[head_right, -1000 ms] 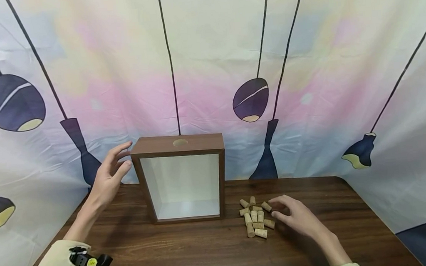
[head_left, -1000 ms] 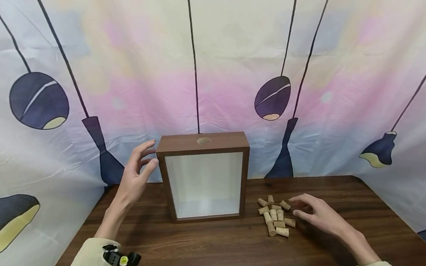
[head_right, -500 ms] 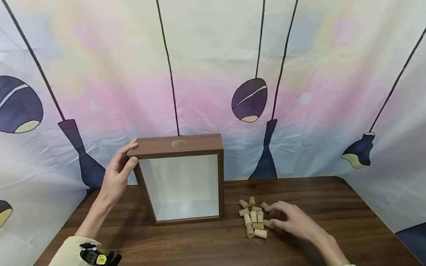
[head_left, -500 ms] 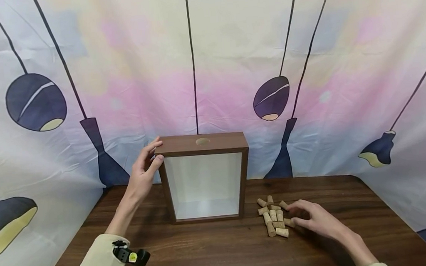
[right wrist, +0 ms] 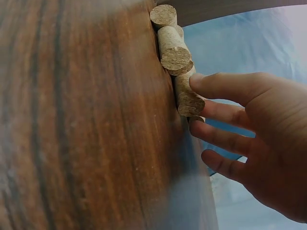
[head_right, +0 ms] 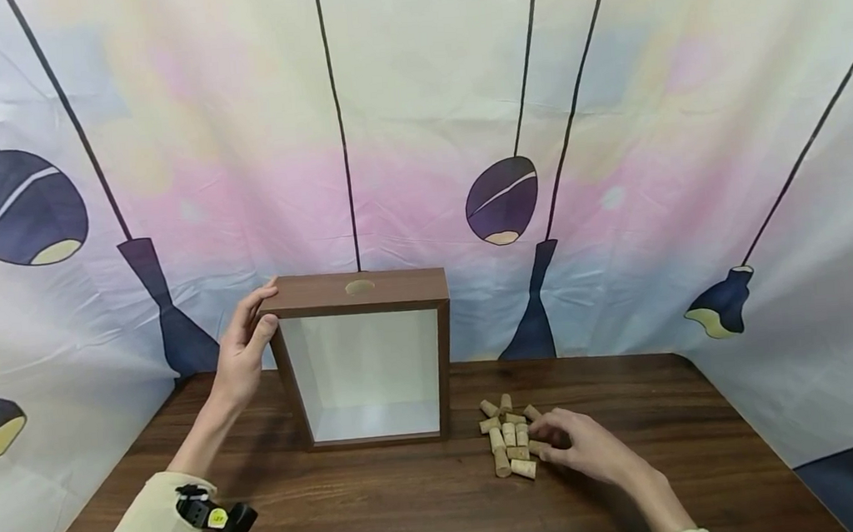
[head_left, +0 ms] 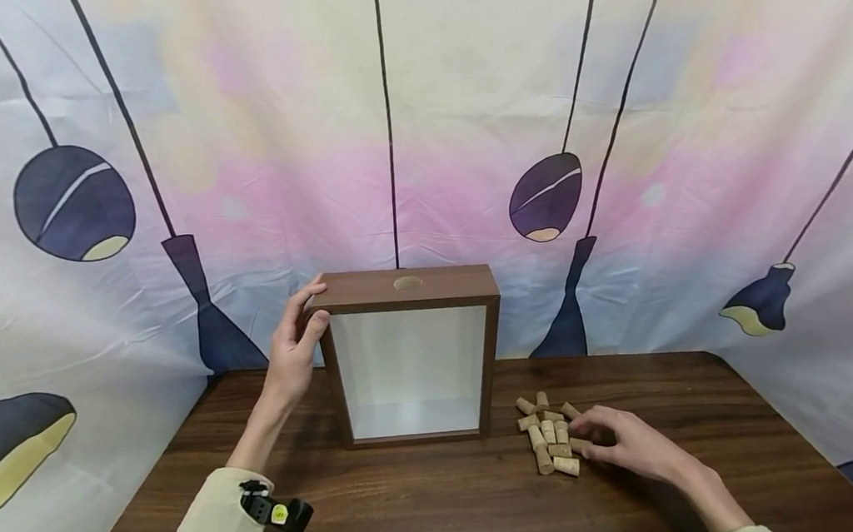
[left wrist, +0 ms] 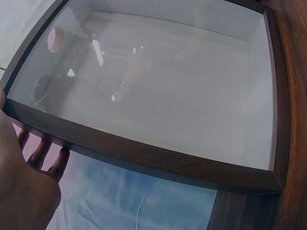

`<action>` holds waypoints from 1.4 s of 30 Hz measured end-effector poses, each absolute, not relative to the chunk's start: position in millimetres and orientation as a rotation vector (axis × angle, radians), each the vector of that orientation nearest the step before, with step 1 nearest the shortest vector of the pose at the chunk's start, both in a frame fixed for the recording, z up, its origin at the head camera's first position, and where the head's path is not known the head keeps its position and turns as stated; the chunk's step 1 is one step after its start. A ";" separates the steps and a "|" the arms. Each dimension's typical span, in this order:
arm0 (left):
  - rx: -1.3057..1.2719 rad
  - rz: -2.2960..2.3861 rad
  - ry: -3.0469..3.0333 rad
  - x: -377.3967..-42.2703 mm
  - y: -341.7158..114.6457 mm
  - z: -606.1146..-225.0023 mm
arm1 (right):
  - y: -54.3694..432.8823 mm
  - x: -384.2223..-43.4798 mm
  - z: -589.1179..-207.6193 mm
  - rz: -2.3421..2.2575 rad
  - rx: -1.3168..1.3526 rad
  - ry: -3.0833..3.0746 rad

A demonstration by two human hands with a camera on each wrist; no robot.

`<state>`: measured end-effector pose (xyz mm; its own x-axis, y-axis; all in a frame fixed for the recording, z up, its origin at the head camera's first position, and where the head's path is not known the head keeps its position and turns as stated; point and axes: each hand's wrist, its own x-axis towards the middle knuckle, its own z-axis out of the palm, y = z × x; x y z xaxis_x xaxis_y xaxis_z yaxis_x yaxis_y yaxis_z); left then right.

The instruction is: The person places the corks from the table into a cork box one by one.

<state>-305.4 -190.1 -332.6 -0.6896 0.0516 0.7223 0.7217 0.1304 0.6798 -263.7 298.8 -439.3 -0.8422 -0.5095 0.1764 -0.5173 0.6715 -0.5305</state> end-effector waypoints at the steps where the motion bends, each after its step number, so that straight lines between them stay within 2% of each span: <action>1: -0.742 -1.605 -1.867 -305.6 -189.8 -333.2 | 298.8 -264.2 -439.2 0.915 0.879 -2.873; 24: -0.736 -1.621 -1.840 -307.0 -188.3 -335.6 | 295.2 -263.3 -430.7 0.829 0.818 -2.846; 42: -0.748 -1.624 -1.836 -307.7 -188.7 -336.8 | 279.1 -264.3 -396.5 0.803 0.863 -2.668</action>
